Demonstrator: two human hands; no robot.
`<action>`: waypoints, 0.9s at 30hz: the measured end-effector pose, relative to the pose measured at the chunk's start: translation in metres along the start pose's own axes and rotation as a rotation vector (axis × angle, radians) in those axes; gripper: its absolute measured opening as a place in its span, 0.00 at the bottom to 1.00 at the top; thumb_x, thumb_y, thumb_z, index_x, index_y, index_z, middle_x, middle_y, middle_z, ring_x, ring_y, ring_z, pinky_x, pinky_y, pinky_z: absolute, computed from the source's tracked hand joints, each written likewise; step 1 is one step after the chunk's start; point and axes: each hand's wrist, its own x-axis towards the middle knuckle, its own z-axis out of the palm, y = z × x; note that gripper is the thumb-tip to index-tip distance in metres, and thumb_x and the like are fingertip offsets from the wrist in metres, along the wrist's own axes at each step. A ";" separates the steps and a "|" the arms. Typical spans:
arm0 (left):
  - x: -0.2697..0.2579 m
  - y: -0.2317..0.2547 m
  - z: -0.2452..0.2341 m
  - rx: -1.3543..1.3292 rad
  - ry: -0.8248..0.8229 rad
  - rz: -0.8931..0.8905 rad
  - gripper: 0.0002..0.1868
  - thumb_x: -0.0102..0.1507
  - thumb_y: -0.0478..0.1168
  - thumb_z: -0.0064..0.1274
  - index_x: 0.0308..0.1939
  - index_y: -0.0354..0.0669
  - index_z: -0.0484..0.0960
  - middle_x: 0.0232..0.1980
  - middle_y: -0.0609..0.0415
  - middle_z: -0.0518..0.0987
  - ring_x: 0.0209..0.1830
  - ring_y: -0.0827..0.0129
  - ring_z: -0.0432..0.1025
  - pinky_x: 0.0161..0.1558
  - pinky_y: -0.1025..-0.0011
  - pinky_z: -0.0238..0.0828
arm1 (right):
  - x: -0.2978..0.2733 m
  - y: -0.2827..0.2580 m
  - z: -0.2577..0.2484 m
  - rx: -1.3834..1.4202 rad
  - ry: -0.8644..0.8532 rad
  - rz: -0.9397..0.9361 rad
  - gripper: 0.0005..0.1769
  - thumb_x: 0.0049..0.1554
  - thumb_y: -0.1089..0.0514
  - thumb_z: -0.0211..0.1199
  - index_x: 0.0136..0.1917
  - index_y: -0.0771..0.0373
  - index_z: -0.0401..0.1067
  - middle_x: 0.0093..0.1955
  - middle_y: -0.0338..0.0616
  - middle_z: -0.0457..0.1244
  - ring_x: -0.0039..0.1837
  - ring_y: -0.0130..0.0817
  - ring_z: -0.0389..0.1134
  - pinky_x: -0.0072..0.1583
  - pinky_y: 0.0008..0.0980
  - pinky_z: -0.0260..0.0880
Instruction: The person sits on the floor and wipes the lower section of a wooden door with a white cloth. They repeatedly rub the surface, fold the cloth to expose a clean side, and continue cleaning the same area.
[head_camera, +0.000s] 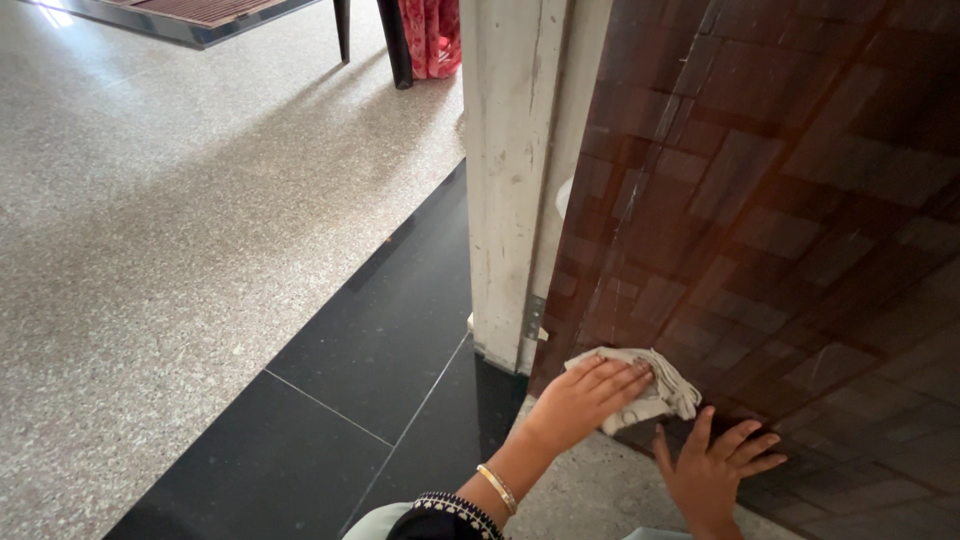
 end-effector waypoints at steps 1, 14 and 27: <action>0.001 -0.003 -0.003 0.007 -0.004 -0.021 0.34 0.67 0.43 0.47 0.78 0.48 0.63 0.77 0.57 0.68 0.77 0.69 0.61 0.78 0.64 0.53 | 0.001 0.000 -0.001 -0.002 0.009 -0.002 0.64 0.57 0.29 0.62 0.86 0.64 0.31 0.81 0.84 0.18 0.79 0.89 0.12 0.65 0.98 0.18; 0.000 -0.006 -0.005 -0.116 0.063 -0.266 0.32 0.64 0.37 0.49 0.72 0.33 0.65 0.78 0.38 0.64 0.79 0.50 0.58 0.78 0.57 0.52 | 0.000 -0.001 0.000 0.014 0.002 -0.003 0.65 0.57 0.30 0.63 0.87 0.62 0.29 0.81 0.84 0.17 0.79 0.89 0.12 0.65 0.98 0.18; 0.001 0.009 0.005 0.002 -0.036 0.014 0.37 0.68 0.44 0.52 0.81 0.53 0.58 0.81 0.60 0.63 0.79 0.70 0.59 0.81 0.63 0.50 | -0.007 0.005 0.012 0.018 -0.055 0.041 0.56 0.56 0.27 0.60 0.77 0.71 0.46 0.81 0.84 0.17 0.79 0.91 0.12 0.64 1.00 0.18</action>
